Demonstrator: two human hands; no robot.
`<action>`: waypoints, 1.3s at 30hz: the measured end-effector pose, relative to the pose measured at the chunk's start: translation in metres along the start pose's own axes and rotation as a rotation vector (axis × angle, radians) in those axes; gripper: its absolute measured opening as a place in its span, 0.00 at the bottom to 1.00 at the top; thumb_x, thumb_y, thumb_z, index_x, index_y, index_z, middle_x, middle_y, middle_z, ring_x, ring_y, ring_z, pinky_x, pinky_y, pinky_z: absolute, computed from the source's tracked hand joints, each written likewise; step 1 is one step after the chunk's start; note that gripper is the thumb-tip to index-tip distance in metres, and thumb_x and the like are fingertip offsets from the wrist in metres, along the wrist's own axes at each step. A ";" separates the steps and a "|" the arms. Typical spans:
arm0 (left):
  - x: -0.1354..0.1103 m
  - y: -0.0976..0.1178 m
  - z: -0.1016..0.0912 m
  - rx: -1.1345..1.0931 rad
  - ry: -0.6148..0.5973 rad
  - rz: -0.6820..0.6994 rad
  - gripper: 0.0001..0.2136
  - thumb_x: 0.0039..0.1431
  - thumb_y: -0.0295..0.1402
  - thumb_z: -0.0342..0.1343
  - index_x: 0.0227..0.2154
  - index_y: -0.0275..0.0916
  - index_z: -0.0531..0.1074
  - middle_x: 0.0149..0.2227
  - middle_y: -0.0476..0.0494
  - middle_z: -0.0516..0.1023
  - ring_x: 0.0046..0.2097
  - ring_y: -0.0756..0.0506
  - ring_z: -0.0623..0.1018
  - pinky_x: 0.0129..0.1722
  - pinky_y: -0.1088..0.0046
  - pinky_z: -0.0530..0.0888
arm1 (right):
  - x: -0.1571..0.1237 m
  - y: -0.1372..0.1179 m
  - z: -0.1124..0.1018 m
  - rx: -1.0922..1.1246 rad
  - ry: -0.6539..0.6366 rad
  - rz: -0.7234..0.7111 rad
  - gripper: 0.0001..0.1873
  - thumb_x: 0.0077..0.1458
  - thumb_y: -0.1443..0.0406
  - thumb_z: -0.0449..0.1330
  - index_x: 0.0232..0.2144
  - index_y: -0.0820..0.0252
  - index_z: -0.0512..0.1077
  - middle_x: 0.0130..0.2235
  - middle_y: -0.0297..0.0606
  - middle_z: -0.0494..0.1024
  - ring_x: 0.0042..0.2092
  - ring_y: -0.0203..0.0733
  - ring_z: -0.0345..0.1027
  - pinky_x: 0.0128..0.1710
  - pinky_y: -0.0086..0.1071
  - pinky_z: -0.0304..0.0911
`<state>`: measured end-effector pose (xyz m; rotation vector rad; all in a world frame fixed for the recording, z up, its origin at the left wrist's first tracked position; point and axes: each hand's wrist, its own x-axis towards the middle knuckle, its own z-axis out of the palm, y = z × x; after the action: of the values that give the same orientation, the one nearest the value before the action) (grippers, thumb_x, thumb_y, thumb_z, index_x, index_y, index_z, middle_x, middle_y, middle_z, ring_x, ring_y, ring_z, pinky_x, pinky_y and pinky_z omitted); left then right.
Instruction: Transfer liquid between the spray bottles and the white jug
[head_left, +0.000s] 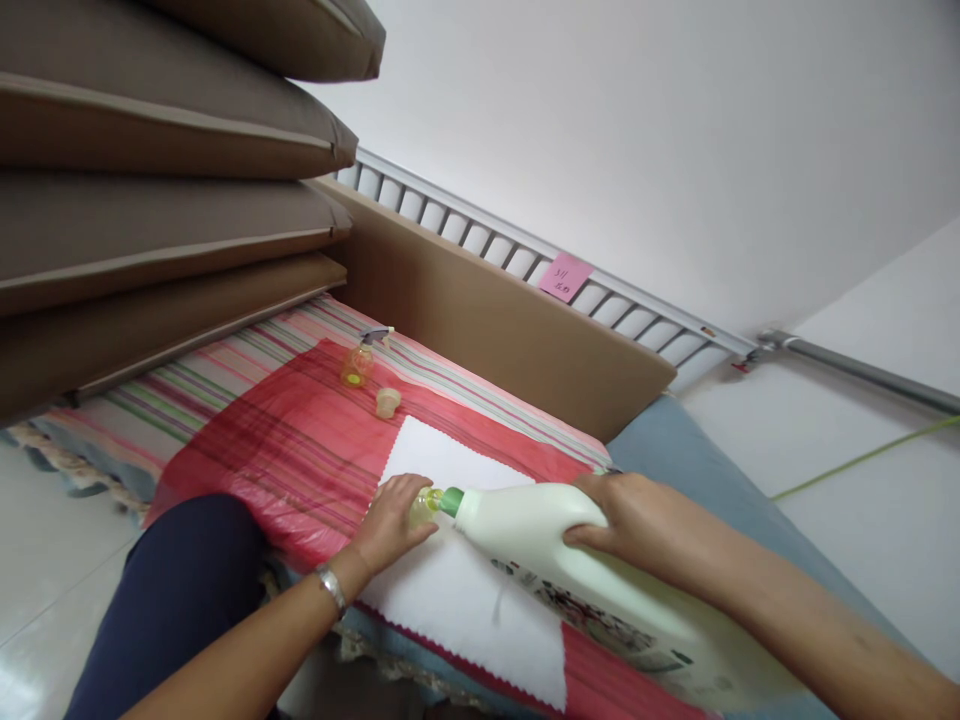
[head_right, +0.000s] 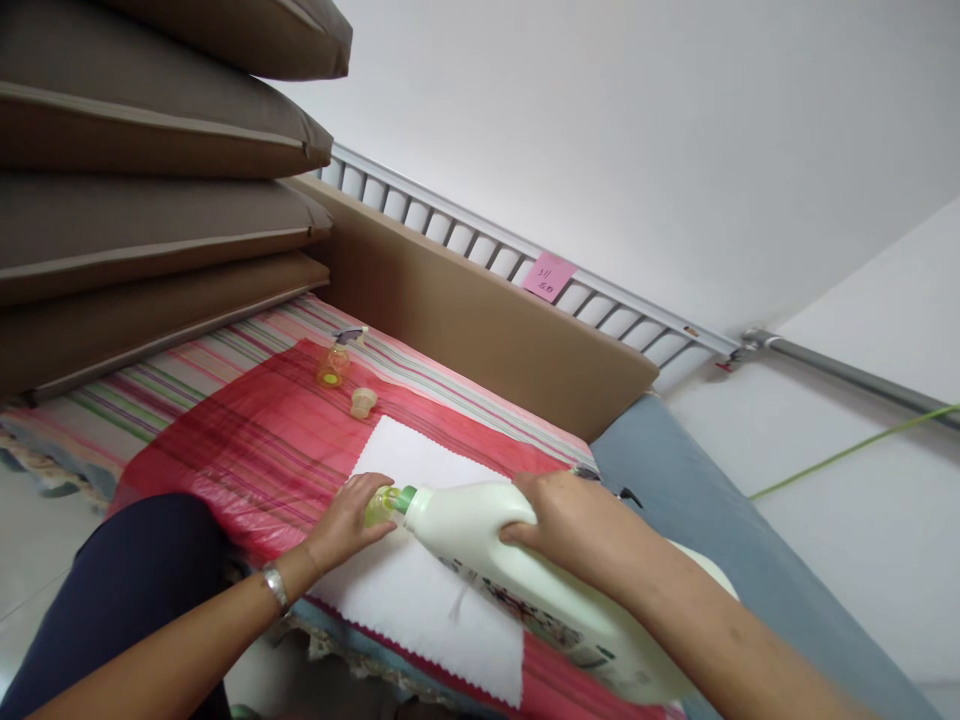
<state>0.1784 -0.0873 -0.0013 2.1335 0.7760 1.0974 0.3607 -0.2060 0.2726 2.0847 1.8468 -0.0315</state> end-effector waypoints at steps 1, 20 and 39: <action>0.000 0.000 0.000 -0.001 0.001 0.001 0.21 0.48 0.36 0.62 0.46 0.44 0.66 0.46 0.43 0.73 0.48 0.40 0.71 0.49 0.58 0.68 | 0.000 0.000 0.000 0.001 -0.003 0.001 0.09 0.49 0.58 0.59 0.27 0.57 0.68 0.29 0.39 0.77 0.30 0.46 0.70 0.25 0.30 0.52; 0.000 -0.001 0.001 -0.003 0.006 0.008 0.21 0.48 0.36 0.62 0.46 0.43 0.65 0.45 0.42 0.73 0.48 0.39 0.71 0.49 0.58 0.68 | 0.005 0.001 -0.001 -0.007 -0.006 0.001 0.11 0.49 0.56 0.59 0.27 0.57 0.68 0.30 0.40 0.77 0.30 0.47 0.71 0.25 0.31 0.53; 0.000 0.000 0.001 -0.009 0.008 0.006 0.20 0.48 0.36 0.61 0.46 0.43 0.66 0.45 0.42 0.73 0.48 0.40 0.71 0.49 0.58 0.68 | 0.006 0.003 -0.003 -0.003 0.004 -0.018 0.10 0.48 0.56 0.60 0.27 0.56 0.68 0.30 0.38 0.77 0.31 0.48 0.71 0.25 0.32 0.54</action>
<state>0.1791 -0.0874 -0.0011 2.1259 0.7678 1.1112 0.3635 -0.1996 0.2742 2.0679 1.8664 -0.0297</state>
